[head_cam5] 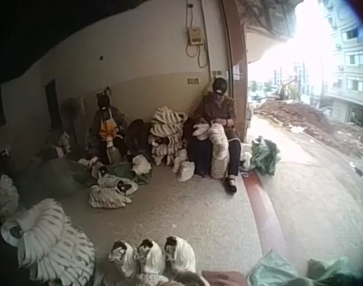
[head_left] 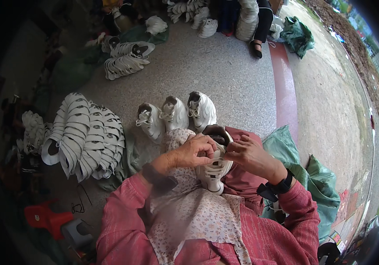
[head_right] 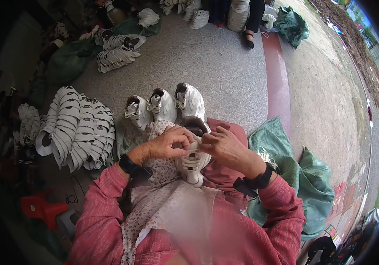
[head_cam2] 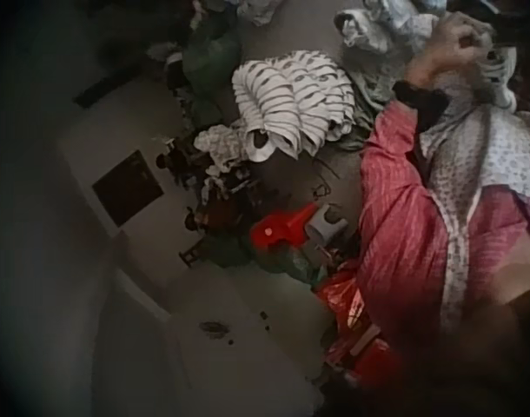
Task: The person sits on the floor and laces a white sneaker by hand. They thread the laces through the eyelets, pull them tight, and tie a knot. The person works on a single shoe while surrounded by stacks of similar footwear.
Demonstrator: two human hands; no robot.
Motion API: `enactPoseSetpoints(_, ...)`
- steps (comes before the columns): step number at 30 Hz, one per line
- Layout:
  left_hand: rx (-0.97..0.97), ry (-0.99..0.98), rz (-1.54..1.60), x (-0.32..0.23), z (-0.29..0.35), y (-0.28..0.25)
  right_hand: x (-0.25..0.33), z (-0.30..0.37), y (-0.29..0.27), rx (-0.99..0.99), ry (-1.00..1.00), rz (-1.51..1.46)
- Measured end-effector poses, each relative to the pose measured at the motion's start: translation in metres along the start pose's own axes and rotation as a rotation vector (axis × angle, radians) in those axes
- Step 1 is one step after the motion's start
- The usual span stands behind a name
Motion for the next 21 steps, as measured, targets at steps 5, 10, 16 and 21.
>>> enactPoseSetpoints(5,-0.017,0.044,0.078,0.001,0.0,-0.001,0.004,-0.006,0.008,-0.037,-0.058,0.104)
enactPoseSetpoints(10,-0.146,-0.113,0.261,0.003,-0.007,0.005,0.002,-0.002,0.02,-0.251,-0.124,0.278)
enactPoseSetpoints(16,-0.171,-0.022,0.041,-0.001,-0.021,0.01,0.009,0.016,0.025,-0.328,-0.066,0.224)
enactPoseSetpoints(21,-0.136,0.036,-0.169,-0.002,-0.03,0.017,-0.004,0.027,0.024,-0.395,0.408,-0.289)
Point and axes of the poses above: each hand's wrist, its own z-axis away from the middle knuckle, its own y-axis out of the palm, x = y × z, the point moved 3 cm from there along -z, towards the middle knuckle, and after that the axes turned 3 degrees about -x, right-handed, at the moved point
